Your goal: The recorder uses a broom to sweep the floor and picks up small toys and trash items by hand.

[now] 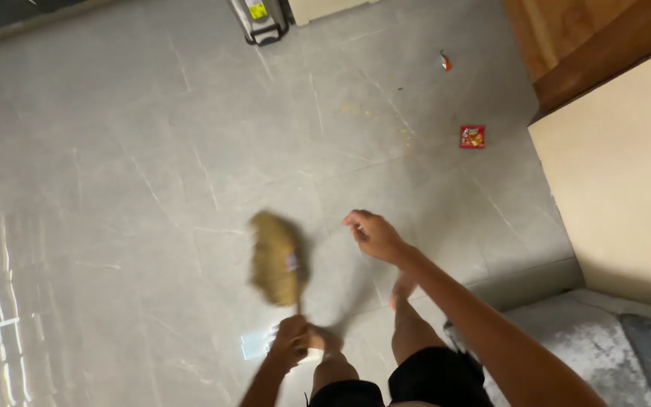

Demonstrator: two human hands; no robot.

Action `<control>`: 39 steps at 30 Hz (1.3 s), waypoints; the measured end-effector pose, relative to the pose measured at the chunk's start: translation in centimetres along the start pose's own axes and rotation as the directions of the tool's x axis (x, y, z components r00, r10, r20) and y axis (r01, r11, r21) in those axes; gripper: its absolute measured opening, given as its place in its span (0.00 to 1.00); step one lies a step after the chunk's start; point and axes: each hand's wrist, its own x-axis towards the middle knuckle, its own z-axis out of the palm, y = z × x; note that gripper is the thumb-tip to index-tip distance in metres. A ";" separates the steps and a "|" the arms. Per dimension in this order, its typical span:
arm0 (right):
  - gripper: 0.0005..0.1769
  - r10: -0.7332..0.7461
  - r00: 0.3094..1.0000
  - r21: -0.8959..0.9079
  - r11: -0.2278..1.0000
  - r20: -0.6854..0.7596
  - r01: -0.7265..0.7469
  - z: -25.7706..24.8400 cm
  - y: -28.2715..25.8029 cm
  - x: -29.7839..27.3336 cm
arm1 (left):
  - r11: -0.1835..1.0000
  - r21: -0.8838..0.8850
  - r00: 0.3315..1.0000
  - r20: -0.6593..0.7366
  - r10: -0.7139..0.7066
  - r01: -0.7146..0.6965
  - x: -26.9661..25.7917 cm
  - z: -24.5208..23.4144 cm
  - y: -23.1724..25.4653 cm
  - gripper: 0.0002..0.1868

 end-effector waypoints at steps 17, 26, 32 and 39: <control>0.21 -0.031 0.999 -0.178 0.984 -0.045 0.023 -12.8 7.5 -3.1 | 0.900 -0.434 0.763 0.589 0.266 0.022 -16.3 36.4 14.4 0.08; 0.20 -0.120 0.988 -0.023 0.992 0.097 0.123 -8.0 5.5 -1.5 | 0.977 -0.181 0.992 0.032 0.125 -0.117 -29.5 27.2 11.9 0.15; 0.21 -0.055 0.985 -0.090 0.993 0.164 0.071 -5.2 3.1 -2.4 | 0.996 -0.062 0.955 -0.294 0.037 -0.057 -28.0 18.8 7.6 0.12; 0.23 -0.052 0.981 -0.059 0.996 0.187 0.064 -1.5 2.6 -4.9 | 0.975 -0.219 0.907 -0.416 -0.064 -0.032 -18.8 3.8 -1.2 0.11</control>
